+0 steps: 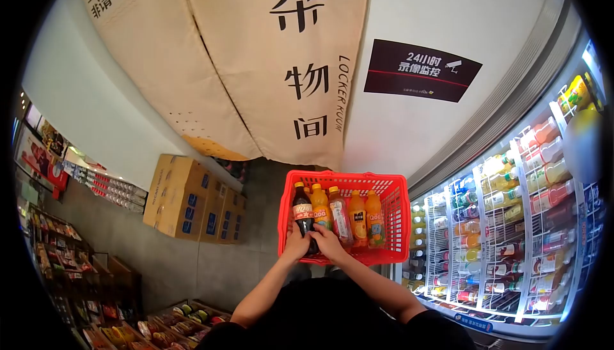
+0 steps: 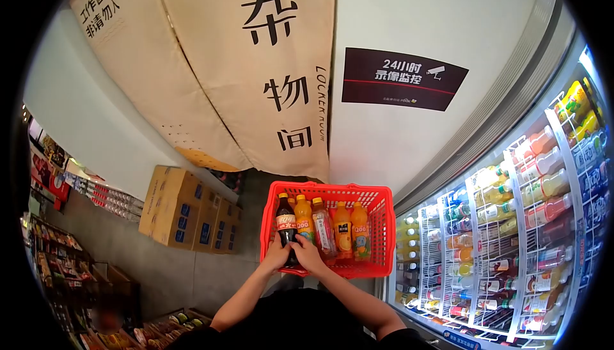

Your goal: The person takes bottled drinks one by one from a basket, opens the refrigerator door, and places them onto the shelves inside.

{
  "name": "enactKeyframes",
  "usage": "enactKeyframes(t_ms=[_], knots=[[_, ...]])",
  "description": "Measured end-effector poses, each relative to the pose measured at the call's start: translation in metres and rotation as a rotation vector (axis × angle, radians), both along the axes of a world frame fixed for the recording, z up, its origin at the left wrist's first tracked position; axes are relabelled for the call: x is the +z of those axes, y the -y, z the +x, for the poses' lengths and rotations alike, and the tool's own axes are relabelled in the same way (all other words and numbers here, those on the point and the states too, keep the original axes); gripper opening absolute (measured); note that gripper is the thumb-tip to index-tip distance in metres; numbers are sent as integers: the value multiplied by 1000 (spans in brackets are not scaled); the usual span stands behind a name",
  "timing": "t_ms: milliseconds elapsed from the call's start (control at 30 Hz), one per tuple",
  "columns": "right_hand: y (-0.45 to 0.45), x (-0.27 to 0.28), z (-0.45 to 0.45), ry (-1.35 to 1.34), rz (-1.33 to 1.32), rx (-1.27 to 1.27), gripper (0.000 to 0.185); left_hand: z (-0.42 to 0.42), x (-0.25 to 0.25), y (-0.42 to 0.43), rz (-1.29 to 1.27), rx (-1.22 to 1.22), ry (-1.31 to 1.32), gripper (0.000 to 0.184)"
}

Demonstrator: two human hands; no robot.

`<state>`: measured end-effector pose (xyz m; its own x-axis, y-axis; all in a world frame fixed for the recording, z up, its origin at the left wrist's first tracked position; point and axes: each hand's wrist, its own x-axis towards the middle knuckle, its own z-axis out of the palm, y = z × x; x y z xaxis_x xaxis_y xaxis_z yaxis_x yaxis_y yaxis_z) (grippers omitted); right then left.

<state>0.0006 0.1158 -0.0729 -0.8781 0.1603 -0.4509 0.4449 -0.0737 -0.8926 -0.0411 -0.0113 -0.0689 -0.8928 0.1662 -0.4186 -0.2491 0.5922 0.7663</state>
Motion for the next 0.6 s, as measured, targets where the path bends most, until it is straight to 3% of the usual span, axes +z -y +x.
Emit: enactKeyframes(t_ms=[67,133,167,233,267,300,367,400,467,500,567,600], knots=[[-2,0,3,-25,53,-13,53,8,2,-3,5,20,8,71],[-6,1,5,-130,336,28,51,5,4,-6,-12,22,-48,69],[-10,0,7,-122,335,21,51,3,5,-6,-13,14,-41,69],[-18,5,9,-121,383,30,49,2,23,-7,395,19,211,74],[-18,8,7,-72,320,-26,41,5,-2,-9,530,79,126,60],[-19,8,7,-72,321,-28,40,5,7,-9,529,74,134,60],[-16,1,7,-59,218,-84,39,-4,39,-10,328,49,253,57],[-15,3,7,-64,225,-93,39,-5,26,-8,335,38,250,57],[-15,14,7,-102,299,-85,38,-9,-10,-5,582,47,179,58],[-16,19,6,-103,307,-96,38,-13,-4,-3,589,35,180,58],[-15,25,8,-42,167,-130,40,-12,6,6,777,83,477,65],[-11,27,9,-34,169,-138,40,-10,14,11,775,78,486,65]])
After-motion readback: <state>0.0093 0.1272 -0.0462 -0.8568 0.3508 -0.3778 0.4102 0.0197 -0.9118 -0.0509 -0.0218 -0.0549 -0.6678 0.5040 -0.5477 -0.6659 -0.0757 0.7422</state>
